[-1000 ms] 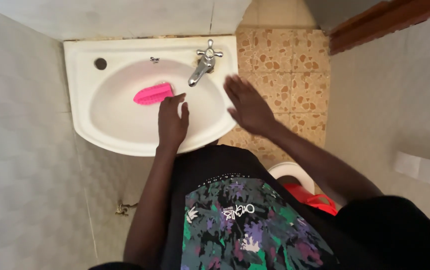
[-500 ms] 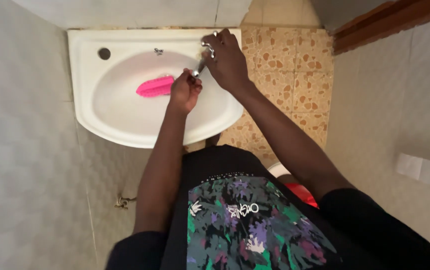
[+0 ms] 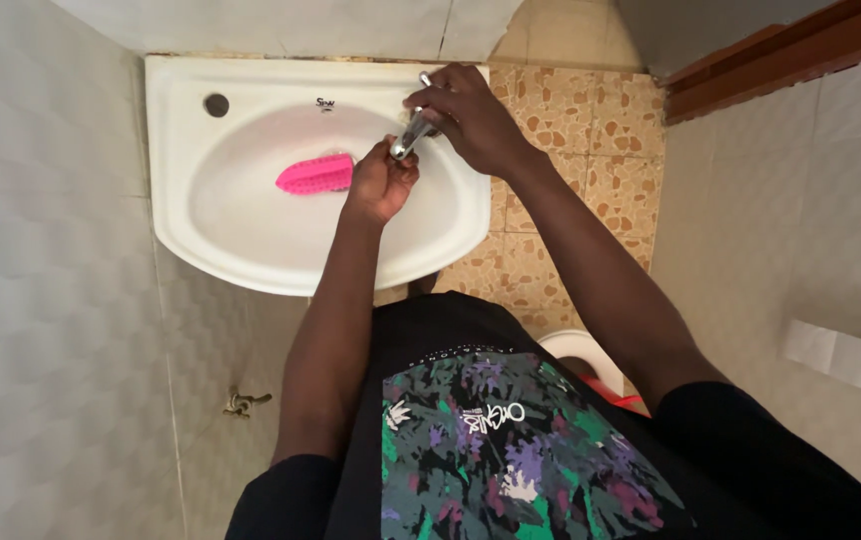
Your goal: Scrubbing and cleaning a bathroom sink and faucet with a pink sponge.
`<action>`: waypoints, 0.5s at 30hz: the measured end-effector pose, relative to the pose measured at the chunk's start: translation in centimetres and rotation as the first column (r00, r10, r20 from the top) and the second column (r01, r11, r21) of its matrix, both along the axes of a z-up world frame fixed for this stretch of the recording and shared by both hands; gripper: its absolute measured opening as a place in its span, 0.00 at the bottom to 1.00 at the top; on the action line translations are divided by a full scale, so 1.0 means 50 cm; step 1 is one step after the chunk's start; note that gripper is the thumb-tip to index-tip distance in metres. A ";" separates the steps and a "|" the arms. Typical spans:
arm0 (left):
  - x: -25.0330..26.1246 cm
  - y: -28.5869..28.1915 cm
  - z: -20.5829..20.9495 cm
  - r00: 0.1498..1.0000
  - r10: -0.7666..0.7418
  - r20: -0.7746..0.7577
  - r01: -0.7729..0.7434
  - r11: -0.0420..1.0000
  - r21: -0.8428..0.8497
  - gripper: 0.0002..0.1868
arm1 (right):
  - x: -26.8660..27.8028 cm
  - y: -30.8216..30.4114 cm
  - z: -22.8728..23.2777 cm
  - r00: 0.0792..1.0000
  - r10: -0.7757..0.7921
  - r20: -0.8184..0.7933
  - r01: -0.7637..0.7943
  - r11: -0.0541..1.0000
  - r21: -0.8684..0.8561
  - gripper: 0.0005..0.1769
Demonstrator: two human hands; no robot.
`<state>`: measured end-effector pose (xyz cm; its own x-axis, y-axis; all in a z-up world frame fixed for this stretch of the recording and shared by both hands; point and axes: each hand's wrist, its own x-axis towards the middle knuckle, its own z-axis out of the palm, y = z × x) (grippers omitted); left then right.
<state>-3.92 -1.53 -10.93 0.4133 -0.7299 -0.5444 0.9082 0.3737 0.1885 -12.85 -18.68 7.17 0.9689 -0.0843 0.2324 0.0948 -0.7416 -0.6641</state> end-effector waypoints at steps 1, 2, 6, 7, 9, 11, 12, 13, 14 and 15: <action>-0.003 0.000 0.008 1.000 0.000 -0.001 0.000 1.000 -0.001 0.14 | 0.001 0.008 -0.001 1.000 0.000 -0.001 0.000 1.000 -0.001 0.13; -0.004 0.001 0.017 1.000 -0.009 -0.020 0.010 1.000 0.014 0.15 | 0.005 0.016 -0.002 0.991 -0.130 -0.038 0.125 0.986 -0.106 0.11; -0.021 0.013 0.029 0.998 0.048 0.031 -0.049 0.999 0.012 0.14 | 0.010 0.052 -0.013 0.935 -0.352 -0.049 0.342 0.930 -0.136 0.14; -0.030 0.017 0.018 0.998 0.050 0.032 -0.051 0.999 0.012 0.14 | 0.006 0.036 -0.015 0.936 -0.350 -0.048 0.341 0.930 -0.135 0.14; -0.048 0.027 -0.006 0.994 0.109 0.028 -0.110 0.993 0.050 0.16 | -0.006 0.005 -0.021 0.900 -0.296 -0.319 0.386 0.882 0.270 0.28; -0.108 -0.003 0.027 0.984 0.174 0.037 -0.177 0.974 0.139 0.15 | -0.053 -0.006 -0.086 0.928 -0.329 -0.174 0.364 0.898 0.246 0.29; -0.132 -0.026 0.045 0.970 0.237 0.062 -0.244 0.945 0.216 0.14 | -0.073 -0.016 -0.115 0.938 -0.346 -0.012 0.340 0.917 0.210 0.31; -0.150 -0.052 0.003 0.973 0.225 0.059 -0.233 0.949 0.215 0.14 | -0.093 -0.006 -0.125 0.934 -0.357 -0.014 0.352 0.913 0.207 0.31; -0.171 -0.080 -0.038 0.963 0.249 0.099 -0.262 0.952 0.158 0.14 | -0.112 0.004 -0.133 0.962 -0.272 -0.009 0.272 0.962 0.008 0.35; -0.193 -0.106 -0.078 0.952 0.275 0.137 -0.290 0.952 0.099 0.15 | -0.131 0.016 -0.140 0.983 -0.184 -0.024 0.176 0.966 -0.191 0.39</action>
